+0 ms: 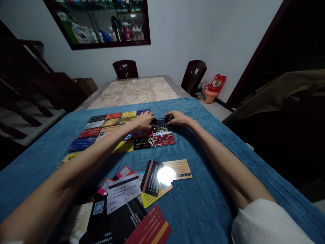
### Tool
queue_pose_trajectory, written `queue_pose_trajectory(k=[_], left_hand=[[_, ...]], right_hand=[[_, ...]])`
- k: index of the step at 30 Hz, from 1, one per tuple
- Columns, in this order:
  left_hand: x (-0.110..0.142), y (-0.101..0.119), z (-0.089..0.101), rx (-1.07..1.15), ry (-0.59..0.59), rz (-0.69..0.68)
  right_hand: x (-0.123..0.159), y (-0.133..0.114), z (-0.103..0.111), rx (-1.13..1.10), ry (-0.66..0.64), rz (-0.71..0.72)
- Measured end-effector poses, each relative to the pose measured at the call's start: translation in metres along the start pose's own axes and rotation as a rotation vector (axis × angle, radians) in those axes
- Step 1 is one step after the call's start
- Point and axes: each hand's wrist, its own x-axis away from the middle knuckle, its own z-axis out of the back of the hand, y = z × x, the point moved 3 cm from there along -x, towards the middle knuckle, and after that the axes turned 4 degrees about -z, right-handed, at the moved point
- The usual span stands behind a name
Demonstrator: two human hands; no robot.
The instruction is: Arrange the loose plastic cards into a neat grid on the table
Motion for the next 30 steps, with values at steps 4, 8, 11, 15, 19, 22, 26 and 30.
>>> queue_pose_trajectory(k=[4, 8, 11, 15, 19, 22, 26, 30], left_hand=[[0.0, -0.001, -0.001, 0.004, 0.001, -0.007], [0.0, -0.001, -0.001, -0.003, -0.001, -0.025], [0.001, 0.0, -0.001, -0.007, -0.003, -0.028], [0.004, 0.002, 0.001, -0.004, 0.017, -0.035], [0.005, 0.004, 0.0, -0.01, 0.036, -0.044], [0.003, 0.006, 0.0, -0.014, 0.043, -0.04], [0.002, 0.014, 0.003, -0.052, 0.026, -0.028], [0.003, 0.021, 0.005, -0.07, 0.033, -0.004]], right_hand=[[0.002, 0.001, -0.001, -0.011, 0.014, 0.002], [0.003, 0.001, -0.003, 0.022, 0.029, 0.01], [0.002, 0.001, -0.004, 0.043, 0.041, 0.012], [0.002, 0.0, -0.005, 0.074, 0.062, 0.025], [0.003, -0.001, -0.008, 0.075, 0.08, 0.024], [0.003, -0.001, -0.009, 0.055, 0.1, 0.01], [0.003, 0.001, -0.01, 0.035, 0.13, -0.006], [0.005, 0.001, -0.011, 0.023, 0.152, -0.015]])
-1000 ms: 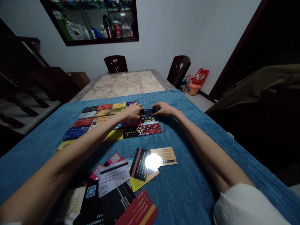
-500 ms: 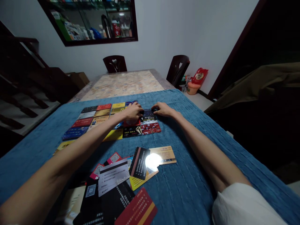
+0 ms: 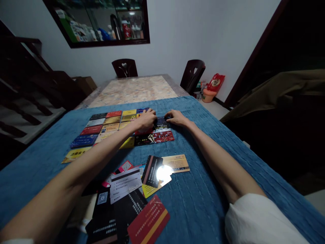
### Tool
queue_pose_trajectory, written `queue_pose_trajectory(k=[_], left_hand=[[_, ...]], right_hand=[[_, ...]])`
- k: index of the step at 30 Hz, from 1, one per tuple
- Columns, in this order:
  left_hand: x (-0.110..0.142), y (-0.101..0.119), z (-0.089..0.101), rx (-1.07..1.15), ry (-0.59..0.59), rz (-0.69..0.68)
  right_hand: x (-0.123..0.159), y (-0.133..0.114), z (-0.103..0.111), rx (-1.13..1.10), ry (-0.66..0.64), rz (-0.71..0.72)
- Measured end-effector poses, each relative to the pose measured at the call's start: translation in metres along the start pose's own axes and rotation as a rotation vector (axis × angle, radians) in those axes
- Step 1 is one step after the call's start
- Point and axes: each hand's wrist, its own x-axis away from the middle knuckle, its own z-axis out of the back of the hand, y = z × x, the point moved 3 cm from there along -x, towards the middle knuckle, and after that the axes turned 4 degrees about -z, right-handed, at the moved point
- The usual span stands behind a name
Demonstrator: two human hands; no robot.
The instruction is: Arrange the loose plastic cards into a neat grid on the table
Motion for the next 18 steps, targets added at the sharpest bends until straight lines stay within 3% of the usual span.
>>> queue_pose_trajectory(k=[9, 14, 18], left_hand=[[0.022, 0.007, 0.006, -0.003, 0.131, 0.081], [0.055, 0.02, 0.015, 0.029, 0.182, 0.12], [0.089, 0.041, 0.02, 0.078, 0.213, 0.124]], right_hand=[[0.022, -0.004, 0.004, -0.048, 0.122, 0.063], [0.047, -0.019, 0.01, -0.037, 0.18, 0.223], [0.074, -0.042, 0.011, -0.046, 0.115, 0.348]])
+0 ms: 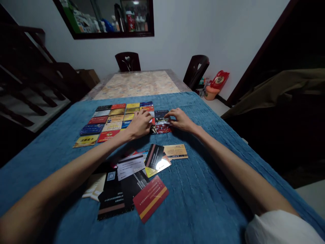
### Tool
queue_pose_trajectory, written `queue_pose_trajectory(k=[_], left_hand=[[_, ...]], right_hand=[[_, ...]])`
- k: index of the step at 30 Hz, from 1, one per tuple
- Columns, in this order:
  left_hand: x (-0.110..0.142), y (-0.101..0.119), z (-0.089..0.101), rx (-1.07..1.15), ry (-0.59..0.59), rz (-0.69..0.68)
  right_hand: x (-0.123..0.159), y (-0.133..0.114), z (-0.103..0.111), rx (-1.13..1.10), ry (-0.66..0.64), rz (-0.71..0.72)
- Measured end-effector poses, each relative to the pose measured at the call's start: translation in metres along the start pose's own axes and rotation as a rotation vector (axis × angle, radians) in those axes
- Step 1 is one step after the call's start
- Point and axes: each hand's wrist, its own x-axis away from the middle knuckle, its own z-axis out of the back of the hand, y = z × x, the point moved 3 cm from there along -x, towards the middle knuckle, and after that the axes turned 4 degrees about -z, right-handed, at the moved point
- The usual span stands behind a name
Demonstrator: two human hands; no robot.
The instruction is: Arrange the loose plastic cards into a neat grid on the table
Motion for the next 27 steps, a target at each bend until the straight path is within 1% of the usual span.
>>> queue_pose_trajectory(k=[3, 6, 9, 12, 15, 19, 23, 27], left_hand=[[0.029, 0.016, 0.009, 0.055, 0.036, -0.013], [0.058, 0.032, 0.014, 0.091, 0.021, -0.044], [0.083, 0.047, 0.016, 0.117, 0.019, -0.069], [0.102, 0.061, 0.014, 0.158, 0.011, -0.085], [0.111, 0.071, 0.01, 0.194, 0.012, -0.1], [0.115, 0.076, 0.006, 0.204, 0.022, -0.122], [0.115, 0.077, 0.006, 0.206, 0.044, -0.134], [0.116, 0.079, 0.008, 0.224, 0.034, -0.131]], right_hand=[[0.014, -0.027, -0.001, -0.026, -0.044, 0.076], [0.028, -0.052, -0.005, -0.065, -0.081, 0.106], [0.042, -0.072, -0.011, -0.082, -0.107, 0.144], [0.051, -0.088, -0.017, -0.07, -0.148, 0.172], [0.059, -0.101, -0.021, -0.052, -0.211, 0.201], [0.069, -0.111, -0.025, -0.014, -0.271, 0.197], [0.079, -0.109, -0.025, 0.007, -0.262, 0.163], [0.085, -0.106, -0.021, 0.035, -0.249, 0.152]])
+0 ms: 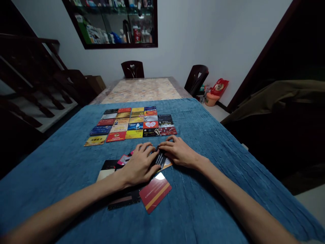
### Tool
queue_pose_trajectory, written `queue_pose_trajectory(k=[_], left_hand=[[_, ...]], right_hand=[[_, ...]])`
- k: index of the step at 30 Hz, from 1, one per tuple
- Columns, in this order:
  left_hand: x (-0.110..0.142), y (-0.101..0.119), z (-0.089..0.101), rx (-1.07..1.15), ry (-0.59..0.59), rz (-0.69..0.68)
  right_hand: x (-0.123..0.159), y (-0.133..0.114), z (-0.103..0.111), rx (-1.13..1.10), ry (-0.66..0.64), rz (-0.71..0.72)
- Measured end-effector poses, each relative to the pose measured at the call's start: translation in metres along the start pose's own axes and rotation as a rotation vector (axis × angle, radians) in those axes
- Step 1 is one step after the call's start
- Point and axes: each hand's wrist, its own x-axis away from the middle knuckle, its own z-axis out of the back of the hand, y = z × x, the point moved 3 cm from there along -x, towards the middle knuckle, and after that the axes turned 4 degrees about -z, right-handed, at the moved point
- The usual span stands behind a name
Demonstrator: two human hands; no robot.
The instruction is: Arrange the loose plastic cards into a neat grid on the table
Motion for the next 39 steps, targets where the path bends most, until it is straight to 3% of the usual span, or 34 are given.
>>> queue_pose_trajectory(k=[11, 30, 39], left_hand=[[0.001, 0.005, 0.001, 0.013, -0.022, -0.003], [0.004, 0.009, -0.004, -0.009, 0.122, -0.057], [0.003, 0.004, 0.004, 0.012, 0.153, -0.068]], right_hand=[[0.005, -0.004, 0.011, 0.023, -0.076, 0.007], [0.006, -0.006, 0.012, -0.055, -0.048, 0.038], [0.004, -0.002, 0.011, -0.067, 0.049, 0.075]])
